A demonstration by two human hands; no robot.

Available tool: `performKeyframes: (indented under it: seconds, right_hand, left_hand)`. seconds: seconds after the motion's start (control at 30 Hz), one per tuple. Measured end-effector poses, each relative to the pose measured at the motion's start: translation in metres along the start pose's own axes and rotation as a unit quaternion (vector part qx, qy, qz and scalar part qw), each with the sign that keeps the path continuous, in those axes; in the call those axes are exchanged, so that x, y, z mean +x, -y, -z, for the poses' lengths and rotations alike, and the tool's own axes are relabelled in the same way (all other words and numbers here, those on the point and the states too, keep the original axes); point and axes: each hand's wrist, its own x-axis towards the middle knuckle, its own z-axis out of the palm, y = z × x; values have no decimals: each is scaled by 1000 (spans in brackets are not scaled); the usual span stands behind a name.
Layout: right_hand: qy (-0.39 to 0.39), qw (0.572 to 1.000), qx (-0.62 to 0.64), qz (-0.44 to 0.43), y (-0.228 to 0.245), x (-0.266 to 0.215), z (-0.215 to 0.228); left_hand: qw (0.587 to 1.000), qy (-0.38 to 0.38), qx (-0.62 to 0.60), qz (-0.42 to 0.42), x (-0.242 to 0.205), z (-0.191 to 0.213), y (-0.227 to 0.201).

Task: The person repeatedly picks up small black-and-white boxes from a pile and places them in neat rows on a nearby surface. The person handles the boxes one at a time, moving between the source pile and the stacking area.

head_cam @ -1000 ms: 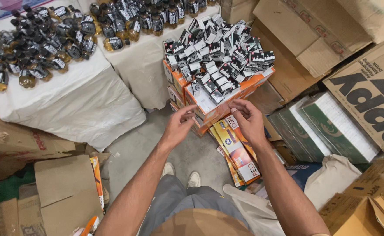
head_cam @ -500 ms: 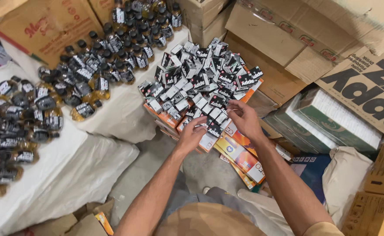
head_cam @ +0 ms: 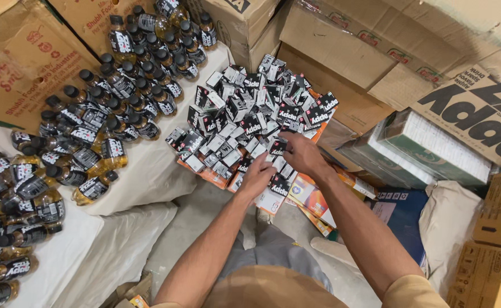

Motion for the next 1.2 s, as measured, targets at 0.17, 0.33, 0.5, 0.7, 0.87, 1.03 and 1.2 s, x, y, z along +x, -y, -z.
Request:
performKeyframes:
  seconds: [0.17, 0.33, 0.5, 0.7, 0.87, 1.03, 1.2]
  right_hand:
    - [136, 986, -63, -74, -11, 28, -10]
    - [144, 985, -74, -60, -11, 37, -10]
    - [124, 989, -69, -34, 17, 22, 23]
    - [54, 984, 170, -8, 46, -5, 66]
    - [128, 866, 477, -73, 47, -33, 71]
    - [137, 848, 511, -36, 8, -56, 46]
    - [90, 842, 531, -29, 7, -104, 35]
  left_hand:
    - [996, -48, -48, 59, 13, -15, 4]
    - [987, -89, -106, 85, 28, -20, 19]
    - [996, -90, 18, 23, 2, -19, -15]
    - [981, -125, -93, -113, -20, -28, -59]
    - [953, -168, -188, -165, -8, -31, -29]
    - [950, -178, -194, -168, -27, -47, -11]
    - [953, -158, -195, -171, -58, -69, 2]
